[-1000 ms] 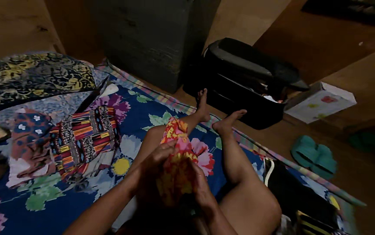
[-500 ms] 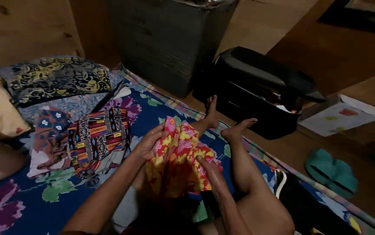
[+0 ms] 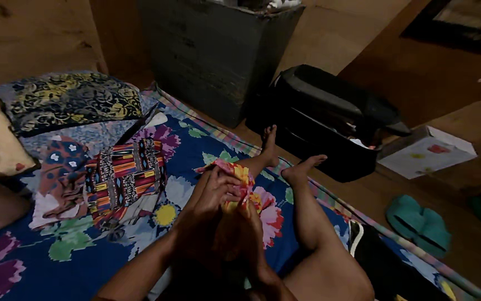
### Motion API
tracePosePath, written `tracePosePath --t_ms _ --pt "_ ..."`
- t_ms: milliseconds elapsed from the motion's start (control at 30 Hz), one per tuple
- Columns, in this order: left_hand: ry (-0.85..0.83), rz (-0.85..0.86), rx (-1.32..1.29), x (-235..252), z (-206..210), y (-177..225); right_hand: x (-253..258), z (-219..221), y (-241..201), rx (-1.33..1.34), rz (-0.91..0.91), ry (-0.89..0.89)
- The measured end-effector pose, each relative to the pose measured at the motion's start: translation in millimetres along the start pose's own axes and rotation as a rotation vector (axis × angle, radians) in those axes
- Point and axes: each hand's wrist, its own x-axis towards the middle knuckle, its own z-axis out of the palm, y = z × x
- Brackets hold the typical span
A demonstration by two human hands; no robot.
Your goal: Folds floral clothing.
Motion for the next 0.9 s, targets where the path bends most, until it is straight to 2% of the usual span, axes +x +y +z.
tracePosePath --t_ms 33,100,167,200,267,367,533,567,667,733,833,900 --pt "0.028 0.082 0.196 2.8 -11.5 -7.5 -2.2 -0.1 -6.9 0.0 -0.002 0.015" --pt "0.205 0.233 0.574 8.5 -31.6 -23.5 4.4 -4.3 -17.0 -0.001 -0.008 -0.039" --pt "0.361 0.336 0.792 19.9 -49.4 -33.8 15.5 -12.2 -21.6 0.022 -0.074 -0.167" --pt "0.386 0.362 0.852 26.8 -57.8 -35.6 20.9 -15.4 -25.1 0.028 -0.101 -0.221" --pt "0.326 0.325 0.861 40.9 -70.2 -31.2 29.4 -20.3 -35.1 0.029 -0.129 -0.29" --pt "0.096 0.129 0.762 62.1 -86.1 -18.3 36.7 -29.4 -49.5 0.06 -0.088 -0.338" --pt "-0.125 -0.004 0.743 94.7 -100.1 -10.1 51.4 -52.5 -71.8 0.116 -0.1 -0.289" --pt "-0.126 0.002 0.733 99.1 -98.2 -6.3 56.7 -58.8 -74.9 0.027 -0.147 -0.249" --pt "-0.047 0.054 0.625 116.2 -93.7 8.5 81.7 -79.9 -86.6 -0.639 -0.324 -0.1" --pt "-0.01 0.125 0.607 128.5 -87.1 29.2 104.8 -91.4 -90.1 -0.915 -0.375 0.0" --pt "0.032 0.238 0.637 141.0 -70.3 84.1 132.9 -100.2 -117.4 -0.932 -0.345 0.153" --pt "0.069 0.339 0.682 144.4 -60.2 125.6 151.6 -106.7 -137.9 -0.854 -0.414 0.243"
